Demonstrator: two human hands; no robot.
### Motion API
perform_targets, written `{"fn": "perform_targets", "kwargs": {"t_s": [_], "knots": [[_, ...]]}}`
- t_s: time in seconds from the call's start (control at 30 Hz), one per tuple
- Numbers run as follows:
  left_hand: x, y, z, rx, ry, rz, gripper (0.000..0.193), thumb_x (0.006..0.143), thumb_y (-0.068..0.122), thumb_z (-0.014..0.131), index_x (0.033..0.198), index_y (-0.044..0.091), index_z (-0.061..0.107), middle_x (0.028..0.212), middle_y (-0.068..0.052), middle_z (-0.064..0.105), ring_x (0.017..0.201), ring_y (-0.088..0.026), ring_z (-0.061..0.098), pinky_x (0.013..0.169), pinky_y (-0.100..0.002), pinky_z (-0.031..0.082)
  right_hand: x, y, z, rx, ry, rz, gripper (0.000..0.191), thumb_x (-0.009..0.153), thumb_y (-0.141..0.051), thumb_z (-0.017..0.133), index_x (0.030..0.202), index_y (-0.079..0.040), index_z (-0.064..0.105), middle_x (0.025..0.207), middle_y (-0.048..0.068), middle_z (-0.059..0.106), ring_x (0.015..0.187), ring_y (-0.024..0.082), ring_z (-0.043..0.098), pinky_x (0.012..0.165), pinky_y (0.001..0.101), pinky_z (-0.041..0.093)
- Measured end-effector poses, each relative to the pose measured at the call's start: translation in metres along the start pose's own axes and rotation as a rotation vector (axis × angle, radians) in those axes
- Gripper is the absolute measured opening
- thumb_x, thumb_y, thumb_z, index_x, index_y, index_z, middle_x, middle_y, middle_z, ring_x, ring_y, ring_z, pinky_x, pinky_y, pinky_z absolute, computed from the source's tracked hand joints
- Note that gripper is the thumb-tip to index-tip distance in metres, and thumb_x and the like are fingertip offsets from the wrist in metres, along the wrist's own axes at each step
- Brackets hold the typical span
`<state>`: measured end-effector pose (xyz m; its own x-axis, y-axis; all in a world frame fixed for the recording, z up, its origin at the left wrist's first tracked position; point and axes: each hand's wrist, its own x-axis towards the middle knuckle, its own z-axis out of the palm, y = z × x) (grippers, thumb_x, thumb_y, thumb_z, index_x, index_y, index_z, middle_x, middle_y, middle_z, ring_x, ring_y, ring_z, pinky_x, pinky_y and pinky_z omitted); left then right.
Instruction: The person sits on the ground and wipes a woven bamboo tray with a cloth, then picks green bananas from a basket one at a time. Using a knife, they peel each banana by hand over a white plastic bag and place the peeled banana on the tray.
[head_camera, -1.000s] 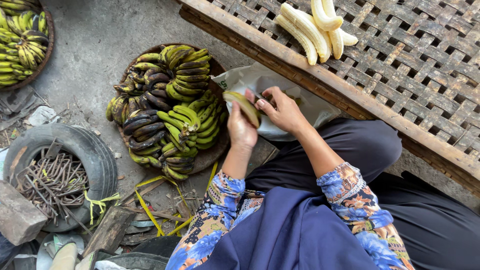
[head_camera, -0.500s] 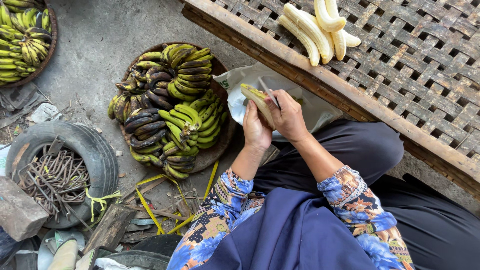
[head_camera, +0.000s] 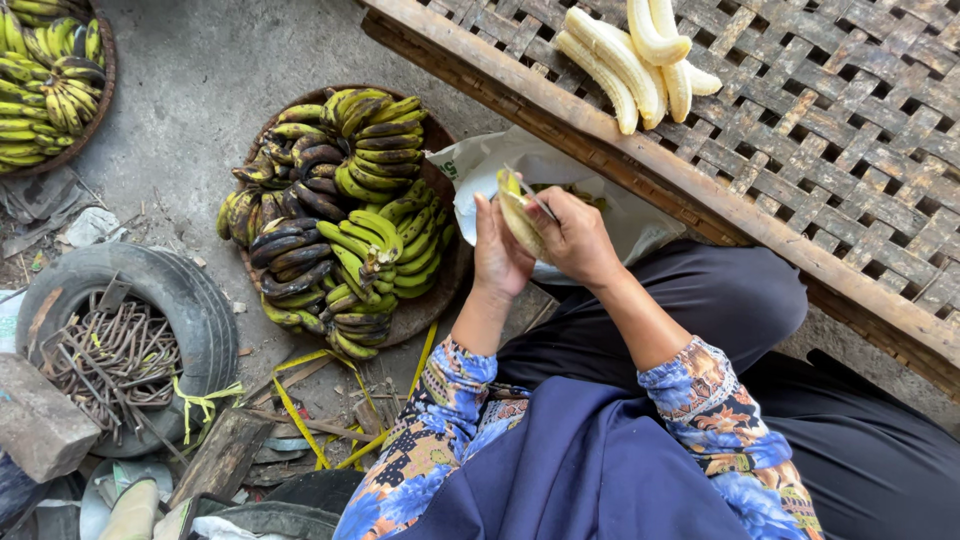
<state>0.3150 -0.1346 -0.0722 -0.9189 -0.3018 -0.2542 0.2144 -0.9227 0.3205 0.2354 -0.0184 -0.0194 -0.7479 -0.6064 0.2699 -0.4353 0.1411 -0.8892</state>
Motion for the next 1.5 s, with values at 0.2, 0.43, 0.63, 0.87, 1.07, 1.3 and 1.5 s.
{"fn": "perform_targets", "kwargs": {"t_s": [0.2,0.43,0.63,0.87,1.07,1.3,1.5], "knots": [[-0.007,0.025,-0.001,0.341,-0.067,0.062,0.078,0.089,0.001,0.078,0.156,0.003,0.038,0.137,-0.009,0.061,0.126,-0.021,0.061,0.111,-0.036,0.05,-0.002,0.002,0.002,0.112,-0.026,0.243,0.019,0.105,-0.021,0.065,0.105,-0.002,0.065,0.087,0.009,0.069,0.079,0.012,0.065,0.073,0.0288,0.053],[-0.011,0.046,0.008,0.276,-0.139,-0.093,0.07,0.091,-0.002,0.067,0.155,0.0,0.041,0.143,-0.013,0.06,0.129,-0.024,0.061,0.112,-0.038,0.051,-0.006,0.024,0.01,0.41,0.067,0.319,0.02,0.109,-0.021,0.062,0.104,-0.003,0.067,0.088,-0.005,0.062,0.084,0.003,0.053,0.075,0.023,0.048],[-0.007,0.054,0.001,0.271,-0.214,-0.142,0.069,0.091,-0.002,0.066,0.155,-0.001,0.04,0.149,-0.012,0.058,0.135,-0.023,0.059,0.115,-0.039,0.048,-0.007,0.026,0.012,0.724,0.06,0.454,0.022,0.108,-0.023,0.059,0.103,-0.004,0.067,0.092,-0.006,0.065,0.086,0.003,0.056,0.077,0.0222,0.05],[0.008,0.035,-0.029,0.314,-0.157,-0.162,0.068,0.095,0.0,0.07,0.156,0.003,0.039,0.142,-0.008,0.059,0.129,-0.019,0.061,0.11,-0.035,0.052,-0.007,0.025,0.009,0.541,-0.006,0.404,0.023,0.108,-0.027,0.06,0.105,-0.005,0.069,0.09,-0.005,0.062,0.084,0.004,0.053,0.073,0.0226,0.047],[0.009,0.039,-0.034,0.325,-0.131,-0.169,0.066,0.098,-0.002,0.071,0.157,0.0,0.041,0.141,-0.012,0.059,0.125,-0.023,0.062,0.106,-0.038,0.055,-0.005,0.029,0.008,0.535,0.095,0.374,0.026,0.111,-0.026,0.06,0.103,-0.003,0.067,0.089,-0.005,0.061,0.083,0.004,0.052,0.073,0.0232,0.047],[-0.004,0.06,-0.025,0.241,-0.218,-0.23,0.063,0.1,-0.001,0.061,0.157,0.004,0.037,0.153,-0.017,0.05,0.14,-0.034,0.053,0.109,-0.043,0.055,0.005,0.016,-0.009,0.276,0.198,0.402,0.027,0.109,-0.027,0.063,0.106,-0.001,0.071,0.09,0.0,0.067,0.081,0.008,0.058,0.073,0.0281,0.05],[0.009,0.072,-0.025,0.105,-0.217,-0.14,0.059,0.102,0.002,0.056,0.157,0.001,0.034,0.153,-0.018,0.05,0.138,-0.034,0.056,0.109,-0.042,0.054,0.005,-0.003,-0.012,-0.319,0.174,0.177,0.028,0.107,-0.03,0.069,0.112,-0.002,0.074,0.092,0.015,0.068,0.08,0.024,0.065,0.071,0.0376,0.053]]}}
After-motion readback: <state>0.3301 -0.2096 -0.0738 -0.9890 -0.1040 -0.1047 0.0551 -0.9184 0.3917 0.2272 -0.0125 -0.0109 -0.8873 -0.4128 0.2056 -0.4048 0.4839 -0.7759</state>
